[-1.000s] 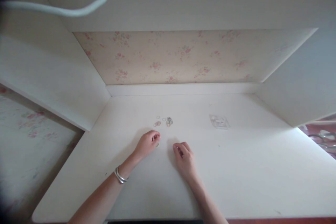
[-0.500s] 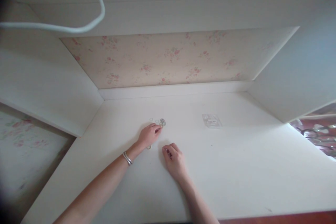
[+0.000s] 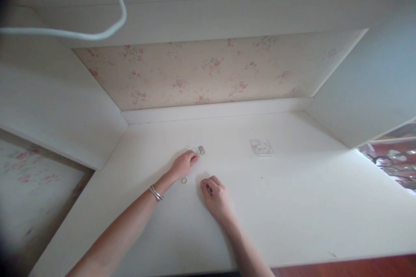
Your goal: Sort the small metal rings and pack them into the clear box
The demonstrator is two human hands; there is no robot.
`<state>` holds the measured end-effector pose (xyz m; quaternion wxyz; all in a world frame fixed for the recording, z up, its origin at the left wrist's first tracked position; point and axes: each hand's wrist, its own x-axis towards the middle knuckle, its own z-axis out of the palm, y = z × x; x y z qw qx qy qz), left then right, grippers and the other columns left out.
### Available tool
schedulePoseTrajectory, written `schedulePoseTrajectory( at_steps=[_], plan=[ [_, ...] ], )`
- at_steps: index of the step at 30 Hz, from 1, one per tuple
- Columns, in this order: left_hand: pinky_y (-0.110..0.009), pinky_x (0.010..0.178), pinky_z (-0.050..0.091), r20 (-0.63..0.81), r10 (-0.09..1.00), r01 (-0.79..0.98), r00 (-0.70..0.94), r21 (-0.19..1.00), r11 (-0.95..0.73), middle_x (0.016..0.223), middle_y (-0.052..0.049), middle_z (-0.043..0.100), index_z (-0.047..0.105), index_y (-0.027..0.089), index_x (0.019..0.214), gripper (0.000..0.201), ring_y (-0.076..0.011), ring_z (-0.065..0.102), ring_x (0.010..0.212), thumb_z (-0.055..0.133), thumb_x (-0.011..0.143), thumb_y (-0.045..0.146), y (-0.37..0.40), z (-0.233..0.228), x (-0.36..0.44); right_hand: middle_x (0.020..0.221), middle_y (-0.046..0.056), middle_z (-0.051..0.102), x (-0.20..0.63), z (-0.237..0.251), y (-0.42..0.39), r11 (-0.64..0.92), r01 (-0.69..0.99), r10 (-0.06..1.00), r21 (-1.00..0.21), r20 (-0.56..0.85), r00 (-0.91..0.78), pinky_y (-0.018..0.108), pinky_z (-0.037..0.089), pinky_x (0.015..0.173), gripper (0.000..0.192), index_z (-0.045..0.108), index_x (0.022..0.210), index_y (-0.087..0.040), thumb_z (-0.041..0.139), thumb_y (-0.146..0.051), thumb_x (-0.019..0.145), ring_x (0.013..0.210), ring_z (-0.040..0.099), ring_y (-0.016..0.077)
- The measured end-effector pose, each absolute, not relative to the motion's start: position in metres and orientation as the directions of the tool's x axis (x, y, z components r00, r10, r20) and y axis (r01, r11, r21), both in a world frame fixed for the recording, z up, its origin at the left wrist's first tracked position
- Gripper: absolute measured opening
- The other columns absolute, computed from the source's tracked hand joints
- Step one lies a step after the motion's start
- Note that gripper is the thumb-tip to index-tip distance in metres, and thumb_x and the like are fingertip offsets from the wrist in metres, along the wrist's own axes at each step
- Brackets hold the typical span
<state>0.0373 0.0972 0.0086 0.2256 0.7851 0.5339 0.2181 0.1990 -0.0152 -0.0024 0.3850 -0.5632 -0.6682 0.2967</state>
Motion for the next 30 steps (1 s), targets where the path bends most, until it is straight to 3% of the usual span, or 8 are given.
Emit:
schedulePoseTrajectory(
  at_steps=[4,11,30],
  plan=[
    [-0.026,0.076,0.043,0.148,0.941,0.653,0.304,0.687,-0.319,0.086,-0.005,0.065,0.063,0.017,0.088,0.019,-0.0167,0.059,0.080,0.046,0.087,0.026,0.098,0.006,0.027,0.081,0.003,0.060,0.198,-0.004,-0.015,0.187,0.531,0.982,-0.826,0.175,-0.072,0.022,0.041,0.057,0.028,0.066,0.085,-0.022,0.042,-0.035,0.091,0.064,0.054,0.0118],
    [-0.025,0.072,0.042,0.194,0.951,0.584,0.240,0.753,-0.301,0.080,-0.004,0.062,0.062,0.017,0.083,0.020,-0.0147,0.056,0.075,0.046,0.088,0.028,0.078,0.016,0.010,0.082,0.003,0.061,0.198,-0.006,-0.015,0.172,0.545,0.985,-0.821,0.159,-0.072,0.022,0.041,0.056,0.028,0.066,0.085,-0.022,0.042,-0.036,0.091,0.062,0.054,0.0113],
    [-0.020,0.070,0.046,0.240,0.907,0.730,0.345,0.539,-0.421,0.089,-0.002,0.061,0.058,0.022,0.091,0.019,-0.0113,0.059,0.080,0.040,0.094,0.026,0.003,0.005,-0.014,0.080,0.003,0.061,0.195,-0.006,-0.016,0.205,0.580,0.978,-0.789,0.187,-0.091,0.021,0.041,0.057,0.027,0.067,0.087,-0.022,0.043,-0.035,0.091,0.064,0.055,0.0113]
  ],
)
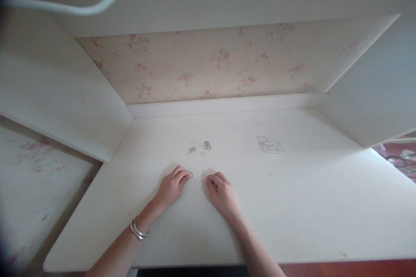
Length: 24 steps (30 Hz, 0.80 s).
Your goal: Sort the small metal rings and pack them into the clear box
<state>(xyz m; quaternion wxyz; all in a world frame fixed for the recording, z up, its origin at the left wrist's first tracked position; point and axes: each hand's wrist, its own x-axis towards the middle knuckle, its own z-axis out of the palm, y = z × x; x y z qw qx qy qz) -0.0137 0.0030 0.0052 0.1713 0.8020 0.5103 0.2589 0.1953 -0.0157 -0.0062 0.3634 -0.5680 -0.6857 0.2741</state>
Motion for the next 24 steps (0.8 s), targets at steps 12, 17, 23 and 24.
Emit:
schedulePoseTrajectory(
  at_steps=[12,17,23,24],
  plan=[
    [-0.019,0.066,0.044,0.230,0.894,0.757,0.384,0.476,-0.448,0.087,-0.002,0.062,0.060,0.023,0.093,0.020,-0.0112,0.060,0.078,0.040,0.094,0.026,0.0025,0.0028,-0.0141,0.083,0.002,0.061,0.1933,-0.0081,-0.0160,0.204,0.607,0.978,-0.768,0.185,-0.095,0.021,0.042,0.060,0.027,0.066,0.087,-0.023,0.043,-0.036,0.091,0.066,0.056,0.0111],
    [-0.020,0.069,0.044,0.225,0.909,0.758,0.351,0.502,-0.417,0.089,-0.002,0.063,0.061,0.023,0.092,0.022,-0.0115,0.060,0.081,0.040,0.094,0.028,0.0033,0.0046,-0.0145,0.083,0.002,0.062,0.1927,-0.0070,-0.0162,0.202,0.634,0.978,-0.747,0.183,-0.096,0.021,0.042,0.061,0.026,0.066,0.087,-0.024,0.044,-0.035,0.090,0.068,0.057,0.0114],
    [-0.020,0.070,0.045,0.198,0.920,0.753,0.337,0.529,-0.390,0.091,-0.001,0.063,0.061,0.025,0.094,0.019,-0.0114,0.060,0.081,0.044,0.092,0.031,0.0033,0.0053,-0.0156,0.085,0.002,0.062,0.1924,-0.0057,-0.0161,0.211,0.668,0.977,-0.714,0.167,-0.131,0.022,0.043,0.063,0.025,0.065,0.088,-0.024,0.043,-0.034,0.091,0.072,0.058,0.0130],
    [-0.020,0.070,0.045,0.198,0.921,0.756,0.337,0.526,-0.390,0.091,-0.001,0.063,0.062,0.025,0.094,0.018,-0.0116,0.060,0.081,0.045,0.092,0.031,0.0030,0.0054,-0.0154,0.084,0.002,0.062,0.1921,-0.0053,-0.0162,0.214,0.673,0.977,-0.708,0.169,-0.133,0.022,0.043,0.064,0.025,0.065,0.088,-0.024,0.043,-0.034,0.091,0.073,0.058,0.0131]
  ],
)
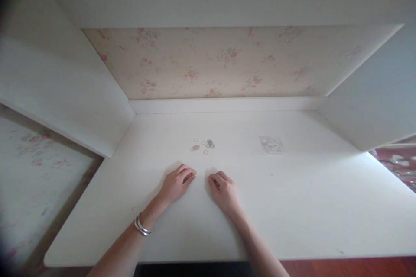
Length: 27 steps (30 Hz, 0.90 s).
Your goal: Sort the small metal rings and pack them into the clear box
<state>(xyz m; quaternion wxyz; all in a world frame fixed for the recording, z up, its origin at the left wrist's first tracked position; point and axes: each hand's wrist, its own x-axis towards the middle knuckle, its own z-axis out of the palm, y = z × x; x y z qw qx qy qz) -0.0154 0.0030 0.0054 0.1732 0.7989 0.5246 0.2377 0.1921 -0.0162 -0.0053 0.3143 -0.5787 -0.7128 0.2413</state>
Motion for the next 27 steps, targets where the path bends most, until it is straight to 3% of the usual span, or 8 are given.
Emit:
schedulePoseTrajectory(
  at_steps=[27],
  plan=[
    [-0.021,0.068,0.043,0.220,0.907,0.748,0.359,0.514,-0.420,0.084,-0.001,0.063,0.065,0.025,0.092,0.024,-0.0117,0.060,0.076,0.042,0.093,0.030,0.0024,0.0081,-0.0140,0.085,0.003,0.063,0.1899,-0.0037,-0.0154,0.230,0.703,0.973,-0.673,0.172,-0.154,0.024,0.044,0.066,0.027,0.066,0.087,-0.024,0.042,-0.034,0.091,0.072,0.058,0.0139]
  ],
)
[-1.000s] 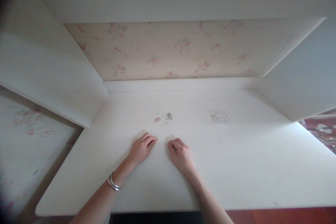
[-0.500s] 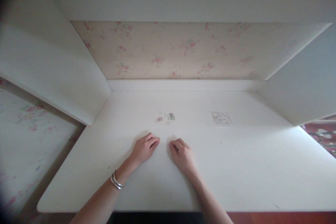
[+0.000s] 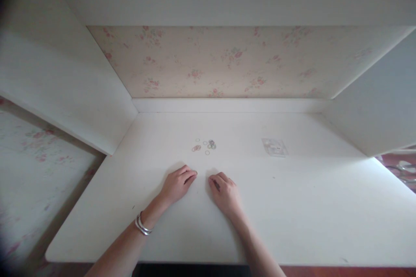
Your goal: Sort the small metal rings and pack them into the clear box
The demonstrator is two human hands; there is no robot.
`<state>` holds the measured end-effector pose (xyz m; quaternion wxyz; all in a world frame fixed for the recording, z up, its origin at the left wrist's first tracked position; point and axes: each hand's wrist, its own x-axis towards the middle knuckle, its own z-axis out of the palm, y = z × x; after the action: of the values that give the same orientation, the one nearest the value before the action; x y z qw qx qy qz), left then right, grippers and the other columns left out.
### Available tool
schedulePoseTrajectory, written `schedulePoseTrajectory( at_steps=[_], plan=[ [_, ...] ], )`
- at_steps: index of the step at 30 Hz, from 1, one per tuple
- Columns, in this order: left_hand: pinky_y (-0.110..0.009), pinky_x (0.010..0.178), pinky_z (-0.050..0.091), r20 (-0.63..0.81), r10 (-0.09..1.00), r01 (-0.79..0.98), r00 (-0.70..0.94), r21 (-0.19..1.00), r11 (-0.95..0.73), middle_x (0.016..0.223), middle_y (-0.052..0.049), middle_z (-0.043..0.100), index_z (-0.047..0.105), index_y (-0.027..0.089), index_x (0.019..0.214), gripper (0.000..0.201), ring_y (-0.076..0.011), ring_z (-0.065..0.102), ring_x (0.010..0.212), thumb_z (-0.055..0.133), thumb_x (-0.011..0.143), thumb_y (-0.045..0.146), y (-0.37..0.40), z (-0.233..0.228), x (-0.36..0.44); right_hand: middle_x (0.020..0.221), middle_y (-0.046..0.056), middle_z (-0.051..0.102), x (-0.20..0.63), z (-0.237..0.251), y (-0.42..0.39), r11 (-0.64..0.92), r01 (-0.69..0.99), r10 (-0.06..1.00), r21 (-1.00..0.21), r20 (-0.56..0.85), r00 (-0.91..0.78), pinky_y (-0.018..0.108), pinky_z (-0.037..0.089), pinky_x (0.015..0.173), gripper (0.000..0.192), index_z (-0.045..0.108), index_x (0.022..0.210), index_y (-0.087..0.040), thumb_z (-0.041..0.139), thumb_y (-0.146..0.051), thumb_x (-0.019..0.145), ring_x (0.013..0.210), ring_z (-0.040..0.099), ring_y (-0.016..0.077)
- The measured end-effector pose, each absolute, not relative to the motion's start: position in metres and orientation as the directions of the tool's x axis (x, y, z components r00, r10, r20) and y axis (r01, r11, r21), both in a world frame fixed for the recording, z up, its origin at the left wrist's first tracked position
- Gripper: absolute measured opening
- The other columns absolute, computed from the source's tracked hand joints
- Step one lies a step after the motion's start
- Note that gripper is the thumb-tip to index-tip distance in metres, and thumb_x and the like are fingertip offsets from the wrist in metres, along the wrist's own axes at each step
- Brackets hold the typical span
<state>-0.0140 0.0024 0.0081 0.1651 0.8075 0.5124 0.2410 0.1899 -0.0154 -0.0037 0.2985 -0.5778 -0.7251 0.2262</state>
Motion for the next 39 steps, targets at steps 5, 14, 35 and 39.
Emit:
schedulePoseTrajectory(
  at_steps=[5,14,35,39],
  plan=[
    [-0.022,0.068,0.044,0.213,0.915,0.738,0.343,0.542,-0.403,0.086,-0.001,0.064,0.066,0.026,0.094,0.022,-0.0114,0.060,0.077,0.044,0.092,0.029,0.002,0.008,-0.013,0.085,0.003,0.064,0.191,-0.004,-0.016,0.226,0.696,0.974,-0.682,0.168,-0.152,0.024,0.044,0.064,0.027,0.066,0.088,-0.024,0.042,-0.034,0.090,0.073,0.058,0.0141],
    [-0.022,0.061,0.044,0.180,0.972,0.541,0.150,0.808,-0.233,0.081,-0.003,0.062,0.066,0.019,0.085,0.025,-0.0112,0.055,0.067,0.049,0.088,0.037,0.012,0.009,-0.020,0.084,0.003,0.064,0.191,-0.003,-0.016,0.225,0.696,0.974,-0.681,0.162,-0.156,0.024,0.044,0.062,0.027,0.066,0.088,-0.025,0.041,-0.034,0.091,0.070,0.058,0.0136],
    [-0.024,0.065,0.044,0.084,0.996,0.393,0.020,0.916,-0.085,0.076,-0.001,0.063,0.066,0.018,0.081,0.026,-0.0127,0.056,0.069,0.052,0.084,0.040,0.018,0.005,-0.033,0.102,0.005,0.062,0.169,0.005,0.068,0.199,0.864,0.980,-0.463,0.103,-0.170,0.025,0.041,0.067,0.023,0.068,0.095,-0.027,0.046,-0.029,0.090,0.079,0.060,0.0149],
    [-0.024,0.065,0.044,0.084,0.996,0.386,0.037,0.918,-0.092,0.077,-0.001,0.064,0.067,0.019,0.082,0.025,-0.0127,0.056,0.069,0.052,0.084,0.039,0.019,0.005,-0.033,0.097,0.005,0.062,0.166,-0.002,0.064,0.218,0.853,0.974,-0.475,0.158,-0.161,0.024,0.040,0.068,0.025,0.068,0.092,-0.025,0.043,-0.027,0.091,0.079,0.059,0.0144]
  ],
)
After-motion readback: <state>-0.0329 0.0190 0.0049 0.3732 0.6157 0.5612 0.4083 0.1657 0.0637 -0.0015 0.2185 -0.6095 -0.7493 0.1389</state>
